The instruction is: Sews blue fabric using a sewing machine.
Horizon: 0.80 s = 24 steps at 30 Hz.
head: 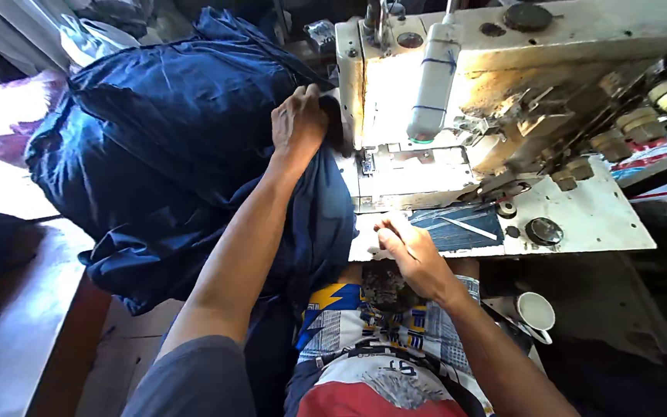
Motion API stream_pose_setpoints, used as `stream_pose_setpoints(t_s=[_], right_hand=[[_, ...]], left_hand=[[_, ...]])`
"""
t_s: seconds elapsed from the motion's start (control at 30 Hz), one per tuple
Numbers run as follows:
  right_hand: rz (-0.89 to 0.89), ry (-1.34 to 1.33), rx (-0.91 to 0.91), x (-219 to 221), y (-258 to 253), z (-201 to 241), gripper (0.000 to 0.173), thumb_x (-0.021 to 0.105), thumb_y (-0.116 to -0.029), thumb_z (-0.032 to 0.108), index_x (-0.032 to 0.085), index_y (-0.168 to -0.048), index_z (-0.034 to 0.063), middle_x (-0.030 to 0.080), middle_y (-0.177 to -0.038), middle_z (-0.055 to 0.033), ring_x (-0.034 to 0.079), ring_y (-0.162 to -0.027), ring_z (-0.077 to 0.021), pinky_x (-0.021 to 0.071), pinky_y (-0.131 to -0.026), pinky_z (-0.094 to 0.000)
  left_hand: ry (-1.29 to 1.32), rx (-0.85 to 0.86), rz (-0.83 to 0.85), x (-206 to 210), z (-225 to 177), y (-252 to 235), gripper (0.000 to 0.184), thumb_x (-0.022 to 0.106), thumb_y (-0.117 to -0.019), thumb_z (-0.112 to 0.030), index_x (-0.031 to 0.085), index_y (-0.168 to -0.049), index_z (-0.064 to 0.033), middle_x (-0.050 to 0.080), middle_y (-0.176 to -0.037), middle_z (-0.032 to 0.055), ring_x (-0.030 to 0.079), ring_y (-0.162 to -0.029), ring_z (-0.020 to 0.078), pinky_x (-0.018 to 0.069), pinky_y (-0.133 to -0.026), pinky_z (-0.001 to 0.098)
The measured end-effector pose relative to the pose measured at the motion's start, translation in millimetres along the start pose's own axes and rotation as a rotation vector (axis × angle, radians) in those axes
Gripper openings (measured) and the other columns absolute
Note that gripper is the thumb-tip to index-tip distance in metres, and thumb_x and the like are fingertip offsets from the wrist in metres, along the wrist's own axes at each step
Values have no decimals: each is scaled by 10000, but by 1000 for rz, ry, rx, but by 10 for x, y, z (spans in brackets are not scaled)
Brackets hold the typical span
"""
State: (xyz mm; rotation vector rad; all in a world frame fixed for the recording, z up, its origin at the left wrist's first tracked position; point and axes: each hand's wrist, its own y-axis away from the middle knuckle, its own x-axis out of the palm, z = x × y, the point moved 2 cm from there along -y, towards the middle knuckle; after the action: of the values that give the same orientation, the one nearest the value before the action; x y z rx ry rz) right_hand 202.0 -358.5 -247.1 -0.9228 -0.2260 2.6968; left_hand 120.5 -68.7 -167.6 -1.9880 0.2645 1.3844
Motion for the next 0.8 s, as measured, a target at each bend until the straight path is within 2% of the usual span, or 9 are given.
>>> stream_pose_setpoints(t_s=[0.1, 0.2, 0.3, 0.33, 0.4, 0.53, 0.6, 0.7, 0.8], right_hand=[[-69, 40, -47, -138, -20, -53, 379, 386, -1095, 328, 700, -1150, 123, 681, -902, 9, 650, -827, -96, 558, -753, -351], [-127, 247, -102, -203, -188, -18, 333, 491, -1069, 342, 711, -1229, 150, 718, -1070, -3, 683, -965, -123, 576, -843, -405], [-196, 538, -258, -139, -477, 86, 299, 558, -1040, 264, 719, -1232, 101, 733, -1017, -94, 714, -918, -264, 583, -766, -486], [-188, 594, -277, -100, -569, 116, 283, 568, -1038, 246, 708, -1230, 92, 721, -1010, -107, 701, -929, -289, 565, -785, -507], [-165, 684, -284, -1, -747, 156, 242, 567, -1030, 220, 680, -1195, 83, 680, -960, -126, 681, -883, -323, 548, -726, -521], [-134, 742, -360, 123, -998, 223, 149, 585, -1001, 141, 678, -1090, 66, 641, -967, -145, 660, -888, -340, 545, -696, -494], [-151, 664, -377, 128, -985, 268, 149, 574, -1002, 131, 689, -1079, 75, 659, -966, -125, 669, -900, -316, 550, -721, -490], [-208, 283, -328, 126, -737, 391, 272, 605, -1030, 289, 695, -1150, 62, 679, -951, -66, 652, -824, -181, 566, -745, -394], [-88, -202, -202, 330, -465, 487, 602, 801, -887, 399, 625, -1361, 75, 717, -1052, -28, 561, -650, -46, 506, -585, -252]], left_hand=[[135, 26, 103, -406, 334, 399, 327, 535, -995, -260, 622, -1264, -95, 686, -1169, 186, 662, -1101, 408, 515, -889, 671], [264, 73, 202, -692, 514, 969, 293, 602, -980, -206, 609, -1243, -77, 703, -979, 179, 698, -883, 372, 550, -743, 632], [303, 86, 209, -817, 451, 1493, 244, 696, -948, -170, 617, -1174, -126, 692, -886, 86, 674, -718, 261, 557, -615, 520], [296, 94, 186, -810, 416, 1593, 233, 701, -933, -169, 621, -1150, -139, 682, -868, 61, 664, -705, 238, 552, -598, 499], [282, 111, 145, -763, 363, 1691, 220, 698, -921, -191, 629, -1125, -143, 675, -858, 45, 662, -715, 223, 551, -600, 490], [298, 146, 65, -742, 282, 1755, 197, 674, -912, -212, 631, -1097, -160, 668, -847, 7, 657, -720, 176, 551, -597, 436], [351, 144, 35, -831, 287, 1790, 206, 661, -909, -193, 625, -1107, -148, 665, -846, 5, 653, -720, 158, 552, -598, 414], [448, 110, -27, -1102, 385, 1857, 251, 660, -922, -170, 611, -1166, -129, 688, -906, 4, 668, -766, 114, 583, -649, 366], [591, 97, -78, -1316, 421, 1918, 312, 636, -949, -132, 581, -1256, -132, 709, -1022, -24, 685, -838, 59, 605, -702, 275]])
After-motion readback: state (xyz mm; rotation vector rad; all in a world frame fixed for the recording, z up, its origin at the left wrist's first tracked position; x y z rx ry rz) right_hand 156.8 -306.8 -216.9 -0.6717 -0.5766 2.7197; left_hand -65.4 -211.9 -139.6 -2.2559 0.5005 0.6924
